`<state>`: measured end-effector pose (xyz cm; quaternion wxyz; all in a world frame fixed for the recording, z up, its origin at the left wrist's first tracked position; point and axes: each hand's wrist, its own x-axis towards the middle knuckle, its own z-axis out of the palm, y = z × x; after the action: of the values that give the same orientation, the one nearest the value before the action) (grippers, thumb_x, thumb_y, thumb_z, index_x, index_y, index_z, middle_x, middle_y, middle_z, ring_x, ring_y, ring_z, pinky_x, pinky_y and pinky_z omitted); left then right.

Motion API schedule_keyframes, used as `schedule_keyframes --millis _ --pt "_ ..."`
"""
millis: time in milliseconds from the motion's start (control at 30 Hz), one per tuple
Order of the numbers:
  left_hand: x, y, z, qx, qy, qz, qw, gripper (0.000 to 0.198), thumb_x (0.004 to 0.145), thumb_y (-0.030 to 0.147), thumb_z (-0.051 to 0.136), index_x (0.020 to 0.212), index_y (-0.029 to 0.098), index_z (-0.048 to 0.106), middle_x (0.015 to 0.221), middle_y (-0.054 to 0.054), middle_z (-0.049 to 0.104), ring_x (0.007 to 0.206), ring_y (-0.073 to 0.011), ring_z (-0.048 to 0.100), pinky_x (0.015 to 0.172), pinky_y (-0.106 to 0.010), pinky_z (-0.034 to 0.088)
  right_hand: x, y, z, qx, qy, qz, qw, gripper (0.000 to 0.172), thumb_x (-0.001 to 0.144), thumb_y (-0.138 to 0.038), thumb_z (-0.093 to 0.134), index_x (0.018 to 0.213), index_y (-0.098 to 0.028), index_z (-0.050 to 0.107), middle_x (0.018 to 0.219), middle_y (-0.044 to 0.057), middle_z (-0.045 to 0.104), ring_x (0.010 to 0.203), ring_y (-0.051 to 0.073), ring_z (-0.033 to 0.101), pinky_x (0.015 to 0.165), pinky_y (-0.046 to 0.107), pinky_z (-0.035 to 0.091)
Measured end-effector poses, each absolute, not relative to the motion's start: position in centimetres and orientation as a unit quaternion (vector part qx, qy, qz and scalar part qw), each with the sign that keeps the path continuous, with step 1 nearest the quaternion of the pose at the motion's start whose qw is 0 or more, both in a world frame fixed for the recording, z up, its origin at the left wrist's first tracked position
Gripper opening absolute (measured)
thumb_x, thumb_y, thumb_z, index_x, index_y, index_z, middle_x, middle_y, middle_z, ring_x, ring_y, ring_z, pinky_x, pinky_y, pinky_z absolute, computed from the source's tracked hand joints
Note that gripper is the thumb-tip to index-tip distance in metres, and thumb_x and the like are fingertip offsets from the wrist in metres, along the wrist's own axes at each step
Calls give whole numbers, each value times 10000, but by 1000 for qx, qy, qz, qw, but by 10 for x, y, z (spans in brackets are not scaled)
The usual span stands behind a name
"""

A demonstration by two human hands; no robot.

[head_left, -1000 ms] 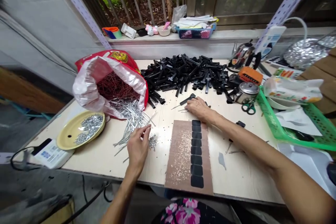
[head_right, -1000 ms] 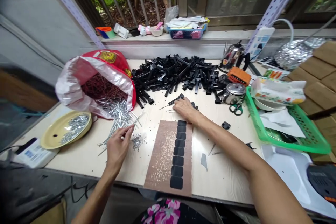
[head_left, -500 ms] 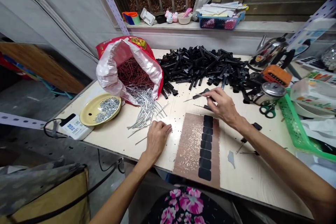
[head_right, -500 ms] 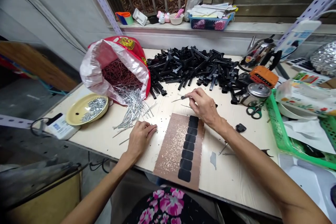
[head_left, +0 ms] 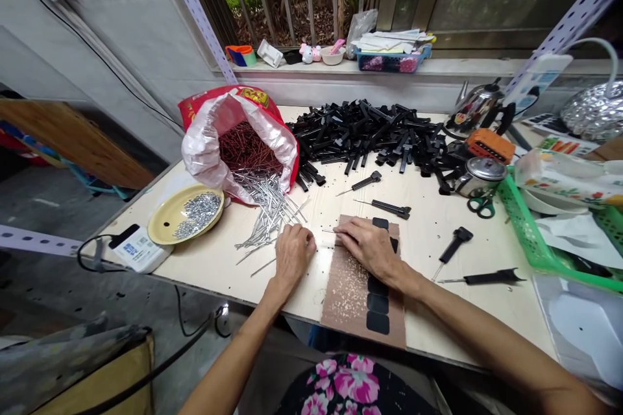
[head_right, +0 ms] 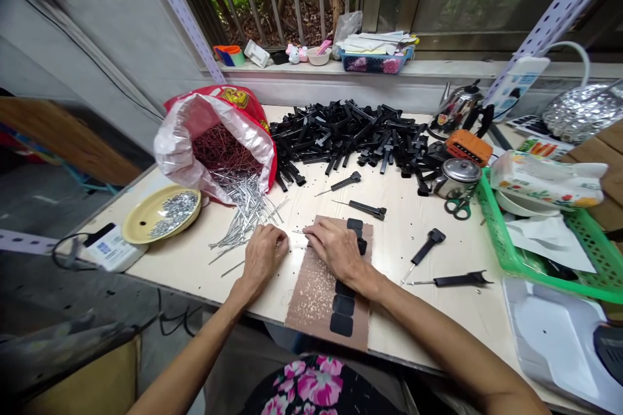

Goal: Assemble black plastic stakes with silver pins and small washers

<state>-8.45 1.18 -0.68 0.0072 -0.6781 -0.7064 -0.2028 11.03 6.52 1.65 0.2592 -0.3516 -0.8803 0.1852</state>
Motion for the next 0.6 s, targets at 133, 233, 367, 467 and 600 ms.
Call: schedule_keyframes --millis 133,233,367,467,600 --pt "-88 11 -4 -601 -708 -359 -97 81 768 225 568 716 191 620 781 -49 630 809 -210 530 765 -339 405 100 62 14 -358 -881 190 244 239 951 -267 452 1069 -221 655 929 43 632 802 142 600 625 233 425" --pt "-87 10 2 -471 -682 -482 -285 181 761 346 606 761 166 628 731 -31 629 711 -167 564 692 -293 434 94 58 18 -351 -886 186 242 240 944 -250 463 1091 -234 652 906 39 619 785 140 587 589 224 391" --pt "-81 8 14 -332 -618 -563 -437 293 693 399 692 781 136 599 680 -14 616 632 -134 582 644 -262 455 87 54 25 -362 -886 168 237 238 946 -269 463 1073 -237 662 872 33 611 736 134 576 561 227 359" --pt "-79 6 20 -323 -598 -582 -448 286 684 381 713 766 135 591 665 -3 604 612 -120 579 631 -250 461 84 52 27 -368 -886 151 239 249 956 -288 443 1057 -237 665 861 32 612 730 131 578 554 234 348" --pt "-80 5 22 -342 -585 -585 -446 285 674 370 729 784 137 608 710 -5 600 632 -114 587 642 -246 481 82 50 27 -382 -886 124 234 240 954 -290 442 1038 -245 662 858 30 620 717 132 577 533 240 327"
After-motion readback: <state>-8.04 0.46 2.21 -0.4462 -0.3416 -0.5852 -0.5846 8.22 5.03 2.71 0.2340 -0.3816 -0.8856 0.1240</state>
